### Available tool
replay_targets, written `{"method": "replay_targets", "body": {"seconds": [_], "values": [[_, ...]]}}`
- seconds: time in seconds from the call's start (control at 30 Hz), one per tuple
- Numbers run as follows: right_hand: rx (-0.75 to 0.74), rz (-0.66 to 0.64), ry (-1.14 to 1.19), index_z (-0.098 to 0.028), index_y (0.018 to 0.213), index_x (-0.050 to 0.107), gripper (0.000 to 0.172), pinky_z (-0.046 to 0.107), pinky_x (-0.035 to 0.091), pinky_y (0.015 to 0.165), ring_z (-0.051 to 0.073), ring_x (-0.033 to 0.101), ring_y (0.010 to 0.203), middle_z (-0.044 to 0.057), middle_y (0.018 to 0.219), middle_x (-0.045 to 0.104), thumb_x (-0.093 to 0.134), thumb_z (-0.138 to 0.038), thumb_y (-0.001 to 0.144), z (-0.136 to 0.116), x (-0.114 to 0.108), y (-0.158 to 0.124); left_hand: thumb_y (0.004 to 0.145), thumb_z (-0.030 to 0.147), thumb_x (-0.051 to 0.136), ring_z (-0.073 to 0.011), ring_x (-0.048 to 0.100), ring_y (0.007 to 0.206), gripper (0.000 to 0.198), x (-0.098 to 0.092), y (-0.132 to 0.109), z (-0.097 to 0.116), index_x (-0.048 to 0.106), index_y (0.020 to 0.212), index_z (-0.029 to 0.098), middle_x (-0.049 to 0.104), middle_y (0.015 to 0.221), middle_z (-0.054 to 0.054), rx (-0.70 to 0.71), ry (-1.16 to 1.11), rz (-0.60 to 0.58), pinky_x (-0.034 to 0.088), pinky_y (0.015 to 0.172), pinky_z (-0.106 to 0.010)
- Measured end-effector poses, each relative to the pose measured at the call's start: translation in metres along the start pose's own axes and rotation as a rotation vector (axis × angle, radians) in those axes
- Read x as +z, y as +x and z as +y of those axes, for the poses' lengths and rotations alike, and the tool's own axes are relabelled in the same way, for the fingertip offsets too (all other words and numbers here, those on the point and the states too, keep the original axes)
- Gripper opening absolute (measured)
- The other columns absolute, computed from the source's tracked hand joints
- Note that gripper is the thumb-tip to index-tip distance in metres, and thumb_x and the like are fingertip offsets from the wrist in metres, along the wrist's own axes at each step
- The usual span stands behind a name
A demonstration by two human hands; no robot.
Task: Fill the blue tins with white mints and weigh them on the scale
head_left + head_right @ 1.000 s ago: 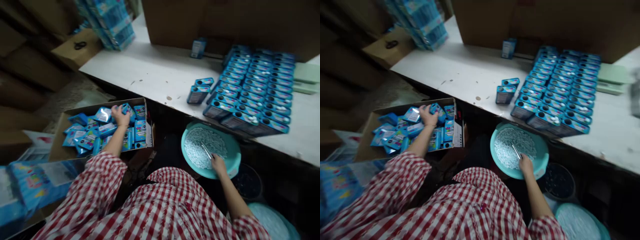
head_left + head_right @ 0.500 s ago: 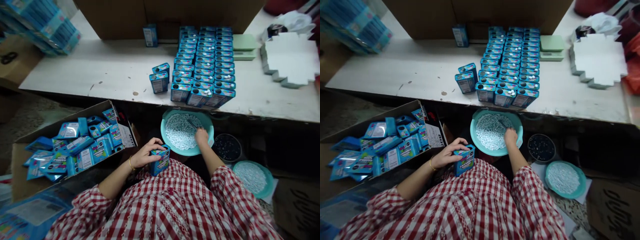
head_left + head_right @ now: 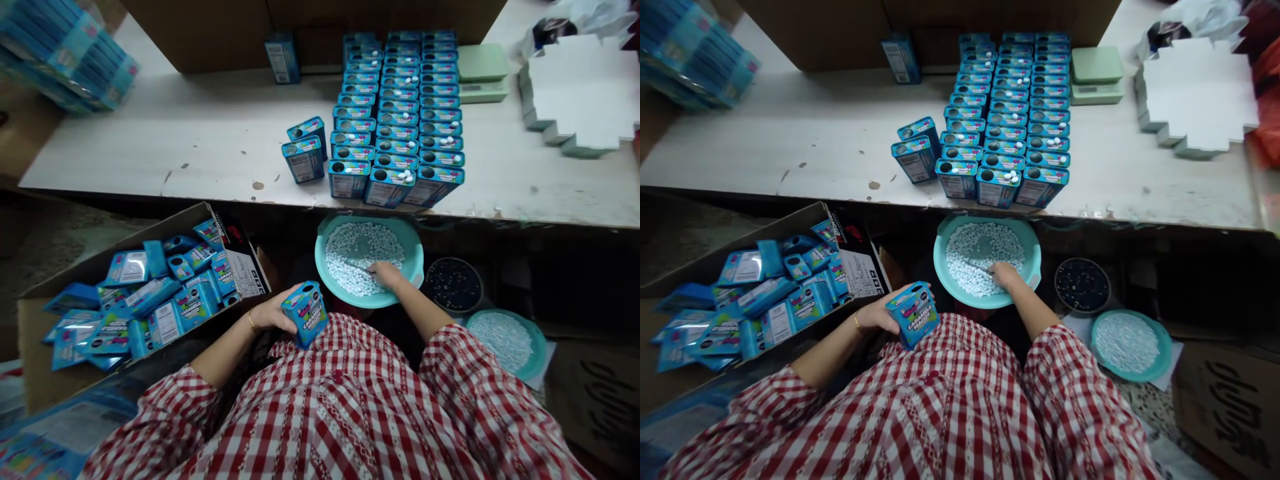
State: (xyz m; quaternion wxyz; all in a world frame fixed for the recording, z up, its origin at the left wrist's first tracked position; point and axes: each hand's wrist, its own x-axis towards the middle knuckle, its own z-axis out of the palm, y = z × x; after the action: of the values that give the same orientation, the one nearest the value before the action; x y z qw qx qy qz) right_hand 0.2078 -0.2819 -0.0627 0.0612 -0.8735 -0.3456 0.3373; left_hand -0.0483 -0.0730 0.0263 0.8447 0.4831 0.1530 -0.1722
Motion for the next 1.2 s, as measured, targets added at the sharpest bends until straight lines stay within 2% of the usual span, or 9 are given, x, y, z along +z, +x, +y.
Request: {"method": "replay_targets", "body": {"seconds": [0.1, 0.17, 0.33, 0.47, 0.57, 0.77, 0.97, 1.07, 1.2], "values": [[0.052, 0.018, -0.092, -0.01, 0.094, 0.068, 0.027, 0.032, 0.042, 0.081, 0.023, 0.06, 0.093, 0.017, 0.098, 0.065, 0.045, -0.007, 0.08, 0.004, -0.005, -0.006, 0.046, 0.032, 0.083, -0.0315, 0.054, 0.111, 0.087, -0.002, 0.017, -0.007, 0.046, 0.125, 0.026, 0.053, 0.127, -0.012, 0.162, -0.006, 0.285, 0.044, 0.093, -0.046], [0.054, 0.02, -0.12, -0.007, 0.097, 0.066, 0.032, 0.034, 0.042, 0.083, 0.024, 0.059, 0.095, 0.02, 0.104, 0.063, 0.038, -0.005, 0.083, 0.0, -0.003, -0.011, 0.047, 0.033, 0.082, -0.0304, 0.056, 0.108, 0.083, -0.003, 0.035, -0.011, 0.048, 0.122, 0.025, 0.055, 0.125, -0.012, 0.209, 0.011, 0.411, 0.046, 0.091, -0.045], [-0.045, -0.055, -0.053, -0.007, 0.096, 0.067, 0.027, 0.024, 0.041, 0.081, 0.018, 0.058, 0.091, 0.012, 0.098, 0.066, 0.046, -0.005, 0.08, -0.018, 0.02, -0.011, 0.05, 0.035, 0.08, -0.0257, 0.061, 0.096, 0.075, 0.004, 0.068, -0.018, 0.049, 0.117, 0.019, 0.064, 0.105, -0.009, 0.206, -0.013, 0.492, 0.047, 0.088, -0.044], [-0.111, -0.142, 0.125, -0.011, 0.086, 0.071, 0.023, 0.018, 0.042, 0.076, 0.015, 0.058, 0.088, 0.006, 0.088, 0.069, 0.053, -0.005, 0.072, -0.014, 0.029, 0.005, 0.051, 0.031, 0.081, -0.0243, 0.06, 0.099, 0.076, 0.012, 0.07, -0.015, 0.046, 0.117, 0.018, 0.062, 0.108, -0.009, 0.238, 0.042, 0.527, 0.046, 0.091, -0.043], [-0.118, -0.182, 0.234, -0.013, 0.082, 0.072, 0.022, 0.018, 0.044, 0.071, 0.014, 0.06, 0.079, 0.002, 0.079, 0.069, 0.055, -0.009, 0.069, -0.003, 0.024, 0.009, 0.049, 0.031, 0.082, -0.0249, 0.057, 0.104, 0.082, 0.012, 0.072, -0.007, 0.042, 0.12, 0.019, 0.057, 0.117, -0.01, 0.313, 0.185, 0.548, 0.045, 0.093, -0.042], [-0.104, -0.153, 0.417, -0.016, 0.092, 0.072, 0.036, 0.02, 0.046, 0.067, 0.014, 0.06, 0.073, 0.0, 0.077, 0.07, 0.048, -0.012, 0.066, 0.017, -0.019, -0.013, 0.044, 0.035, 0.083, -0.0263, 0.054, 0.108, 0.095, 0.004, 0.103, 0.008, 0.034, 0.123, 0.016, 0.053, 0.117, -0.012, 0.477, 0.598, 0.649, 0.04, 0.097, -0.042], [-0.042, -0.083, 0.682, -0.013, 0.092, 0.073, 0.037, 0.021, 0.045, 0.06, 0.014, 0.057, 0.065, 0.002, 0.076, 0.069, 0.052, -0.018, 0.061, 0.016, -0.074, -0.037, 0.047, 0.035, 0.08, -0.0289, 0.051, 0.112, 0.094, 0.004, 0.147, -0.003, 0.032, 0.125, 0.015, 0.048, 0.12, -0.015, 0.536, 0.824, 0.671, 0.041, 0.097, -0.044], [-0.057, -0.104, 0.596, -0.012, 0.094, 0.072, 0.037, 0.02, 0.04, 0.053, 0.011, 0.053, 0.057, 0.001, 0.068, 0.066, 0.052, -0.02, 0.064, 0.001, -0.098, -0.044, 0.045, 0.031, 0.08, -0.0317, 0.048, 0.116, 0.094, 0.005, 0.161, -0.012, 0.034, 0.125, 0.017, 0.048, 0.121, -0.014, 0.587, 0.949, 0.648, 0.039, 0.099, -0.047], [-0.12, -0.13, 0.205, -0.014, 0.087, 0.073, 0.031, 0.02, 0.035, 0.051, 0.012, 0.053, 0.057, 0.001, 0.058, 0.062, 0.049, -0.017, 0.069, -0.031, -0.124, -0.044, 0.05, 0.028, 0.076, -0.0334, 0.043, 0.121, 0.089, 0.007, 0.166, -0.023, 0.034, 0.127, 0.017, 0.046, 0.124, -0.014, 0.627, 1.082, 0.622, 0.034, 0.102, -0.053]]}}
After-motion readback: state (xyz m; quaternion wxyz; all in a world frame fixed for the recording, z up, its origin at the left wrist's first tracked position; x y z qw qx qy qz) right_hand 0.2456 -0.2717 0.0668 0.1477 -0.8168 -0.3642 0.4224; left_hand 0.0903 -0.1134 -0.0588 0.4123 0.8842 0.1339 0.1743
